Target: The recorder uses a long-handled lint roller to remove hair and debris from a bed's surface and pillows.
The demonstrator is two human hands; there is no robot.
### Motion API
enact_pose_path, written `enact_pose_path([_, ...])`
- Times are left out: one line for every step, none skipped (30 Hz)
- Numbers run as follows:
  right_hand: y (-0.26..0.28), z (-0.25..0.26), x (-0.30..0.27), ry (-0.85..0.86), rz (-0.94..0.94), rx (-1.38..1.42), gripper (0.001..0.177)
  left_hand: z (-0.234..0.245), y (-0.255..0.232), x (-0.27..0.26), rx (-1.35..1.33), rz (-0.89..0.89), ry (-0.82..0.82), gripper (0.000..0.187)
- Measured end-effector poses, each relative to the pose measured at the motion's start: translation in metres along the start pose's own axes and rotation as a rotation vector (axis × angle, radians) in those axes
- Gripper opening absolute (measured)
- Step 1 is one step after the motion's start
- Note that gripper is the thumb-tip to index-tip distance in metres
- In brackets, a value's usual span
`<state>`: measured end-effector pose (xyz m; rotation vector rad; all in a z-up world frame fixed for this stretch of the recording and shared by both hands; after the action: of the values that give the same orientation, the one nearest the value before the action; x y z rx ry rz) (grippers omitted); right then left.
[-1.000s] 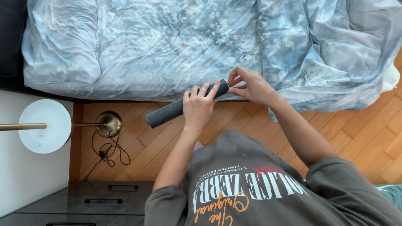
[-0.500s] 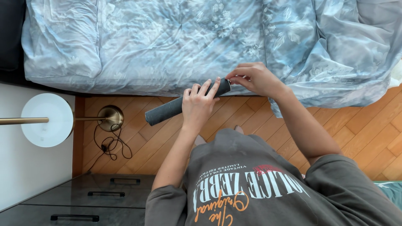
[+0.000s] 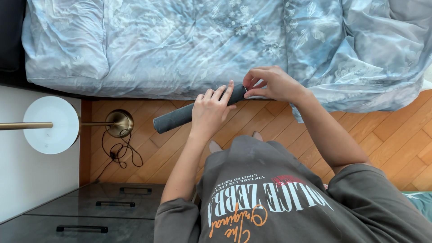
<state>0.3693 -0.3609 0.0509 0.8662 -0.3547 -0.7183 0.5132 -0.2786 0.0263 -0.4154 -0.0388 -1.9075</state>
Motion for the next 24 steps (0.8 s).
enact_pose_path([0.000,0.000,0.000,-0.002,0.000,0.000,0.029,0.000,0.000,0.000,0.000,-0.002,0.000,0.074])
enact_pose_path([0.003,0.000,0.000,0.006,0.025,-0.015,0.030,0.000,-0.001,0.000,0.001,-0.007,0.000,0.074])
enact_pose_path([0.005,0.000,-0.001,0.013,0.049,-0.031,0.030,0.000,-0.001,0.000,0.001,-0.014,0.000,0.074])
enact_pose_path([0.006,0.000,-0.002,0.010,0.048,-0.031,0.030,0.000,-0.002,0.000,0.001,-0.017,0.000,0.074])
enact_pose_path([0.009,0.000,-0.003,0.014,0.071,-0.082,0.031,-0.001,-0.003,0.000,0.007,-0.018,-0.006,0.074])
enact_pose_path([0.012,-0.001,-0.004,0.018,0.094,-0.132,0.031,-0.001,-0.003,-0.001,0.014,-0.019,-0.011,0.073])
enact_pose_path([0.013,-0.001,-0.005,0.016,0.093,-0.132,0.031,-0.001,-0.004,-0.001,0.014,-0.021,-0.011,0.073])
enact_pose_path([0.014,-0.002,-0.006,0.014,0.092,-0.203,0.031,-0.001,-0.005,-0.001,0.012,-0.020,-0.010,0.072])
enact_pose_path([0.015,-0.001,-0.007,0.008,0.091,-0.277,0.032,0.000,-0.006,0.001,0.010,-0.022,-0.012,0.071])
enact_pose_path([0.014,-0.001,-0.009,0.003,0.090,-0.280,0.032,-0.001,-0.008,0.001,0.010,-0.027,-0.015,0.071])
enact_pose_path([0.014,-0.001,-0.009,0.003,0.089,-0.343,0.032,-0.002,-0.008,0.002,0.020,-0.028,-0.018,0.071])
enact_pose_path([0.014,-0.001,-0.010,0.002,0.087,-0.405,0.032,-0.003,-0.009,0.003,0.029,-0.029,-0.021,0.071])
enact_pose_path([0.014,0.000,-0.010,-0.003,0.090,-0.411,0.032,-0.004,-0.009,0.003,0.032,-0.032,-0.028,0.071])
enact_pose_path([0.011,0.000,-0.010,0.005,0.077,-0.434,0.032,-0.006,-0.009,0.004,0.030,-0.037,-0.026,0.071])
enact_pose_path([0.009,-0.001,-0.010,0.016,0.061,-0.454,0.032,-0.008,-0.010,0.003,0.026,-0.040,-0.022,0.070])
enact_pose_path([0.008,-0.001,-0.012,0.011,0.062,-0.457,0.032,-0.009,-0.011,0.003,0.028,-0.044,-0.026,0.070])
enact_pose_path([0.007,-0.001,-0.013,0.021,0.057,-0.463,0.032,-0.009,-0.012,0.003,0.027,-0.047,-0.027,0.070])
enact_pose_path([0.005,-0.002,-0.013,0.031,0.051,-0.469,0.032,-0.009,-0.013,0.003,0.027,-0.050,-0.028,0.070])
enact_pose_path([0.006,-0.001,-0.013,0.028,0.052,-0.472,0.032,-0.009,-0.014,0.004,0.028,-0.052,-0.032,0.070])
enact_pose_path([0.006,-0.001,-0.013,0.032,0.055,-0.477,0.032,-0.010,-0.014,0.005,0.024,-0.047,-0.027,0.070])
enact_pose_path([0.006,-0.001,-0.013,0.036,0.055,-0.482,0.033,-0.011,-0.015,0.004,0.019,-0.043,-0.019,0.069])
enact_pose_path([0.006,-0.001,-0.014,0.035,0.053,-0.485,0.033,-0.011,-0.015,0.004,0.018,-0.045,-0.021,0.069])
enact_pose_path([0.007,-0.001,-0.015,0.033,0.053,-0.476,0.032,-0.011,-0.016,0.004,0.014,-0.046,-0.020,0.070])
enact_pose_path([0.007,0.000,-0.015,0.031,0.052,-0.467,0.032,-0.011,-0.016,0.004,0.010,-0.047,-0.019,0.070])
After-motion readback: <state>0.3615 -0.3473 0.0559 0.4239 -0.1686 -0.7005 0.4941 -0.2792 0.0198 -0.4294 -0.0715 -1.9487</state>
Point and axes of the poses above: each hand's wrist, its own x-axis towards the middle knuckle, its own z-axis out of the back of the hand, y = z × x, the point moved 8 cm from there along x, towards the middle knuckle
